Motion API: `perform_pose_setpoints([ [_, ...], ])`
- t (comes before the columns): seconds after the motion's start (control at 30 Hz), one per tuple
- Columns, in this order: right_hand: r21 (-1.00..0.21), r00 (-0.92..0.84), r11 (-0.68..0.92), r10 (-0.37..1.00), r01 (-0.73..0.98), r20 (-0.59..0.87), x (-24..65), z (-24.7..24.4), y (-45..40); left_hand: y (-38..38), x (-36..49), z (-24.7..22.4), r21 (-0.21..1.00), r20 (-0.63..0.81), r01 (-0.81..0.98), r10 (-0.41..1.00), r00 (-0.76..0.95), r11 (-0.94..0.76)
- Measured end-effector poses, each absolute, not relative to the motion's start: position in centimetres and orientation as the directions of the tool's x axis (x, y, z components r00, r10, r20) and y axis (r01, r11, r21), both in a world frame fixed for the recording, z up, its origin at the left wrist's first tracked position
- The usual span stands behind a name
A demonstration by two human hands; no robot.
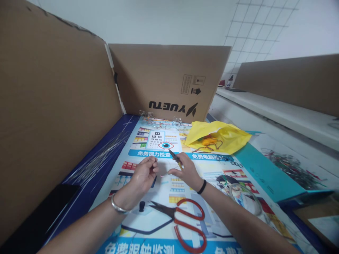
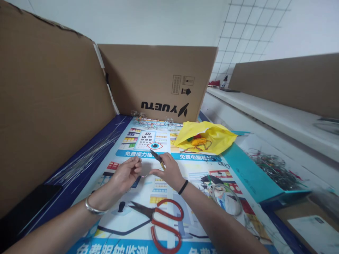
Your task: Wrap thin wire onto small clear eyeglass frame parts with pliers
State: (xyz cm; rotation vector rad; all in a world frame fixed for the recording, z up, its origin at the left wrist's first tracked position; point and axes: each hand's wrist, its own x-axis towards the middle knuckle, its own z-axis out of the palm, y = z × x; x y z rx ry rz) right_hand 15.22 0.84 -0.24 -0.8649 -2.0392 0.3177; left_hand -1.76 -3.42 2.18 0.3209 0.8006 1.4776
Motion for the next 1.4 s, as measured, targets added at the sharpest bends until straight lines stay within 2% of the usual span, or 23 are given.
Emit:
perform_pose_setpoints([
  [0.23, -0.743, -0.334, 0.563, 0.822, 0.361, 0.461, 15.2, -0.2, 1.0, -3.8, -1.2, 1.8, 0.720, -0.253, -0.676, 0.967, -0.045, 0.157],
  [0.5, -0.856, -0.372, 0.398, 0.888, 0.330, 0.270, 15.3, -0.3, 1.4, -4.3, -0.5, 1.6, 0.750, -0.278, -0.612, 0.959, 0.052, 0.251],
  [0.67, -0.827, -0.384, 0.414, 0.884, 0.380, 0.266, 15.3, -0.3, 1.4, -4.8, -0.2, 1.5, 0.757, -0.307, -0.557, 0.938, 0.160, 0.342],
  [0.8, -0.782, -0.451, 0.467, 0.851, 0.413, 0.270, 15.9, 0.6, 1.8, -4.7, -0.4, 1.5, 0.751, -0.270, -0.560, 0.937, 0.223, 0.350],
  [0.97, -0.724, -0.647, 0.493, 0.758, 0.482, 0.086, 17.6, 2.9, 2.6, -4.4, -0.9, 1.4, 0.765, -0.233, -0.547, 0.938, 0.258, 0.341],
  [1.07, -0.698, -0.690, 0.489, 0.723, 0.523, -0.010, 18.2, 3.9, 2.7, -4.1, -1.2, 1.2, 0.773, -0.212, -0.535, 0.934, 0.287, 0.340],
  [1.4, -0.683, -0.671, 0.454, 0.738, 0.572, -0.072, 18.5, 3.6, 2.7, -3.9, -1.6, 1.6, 0.799, -0.191, -0.518, 0.946, 0.261, 0.305],
])
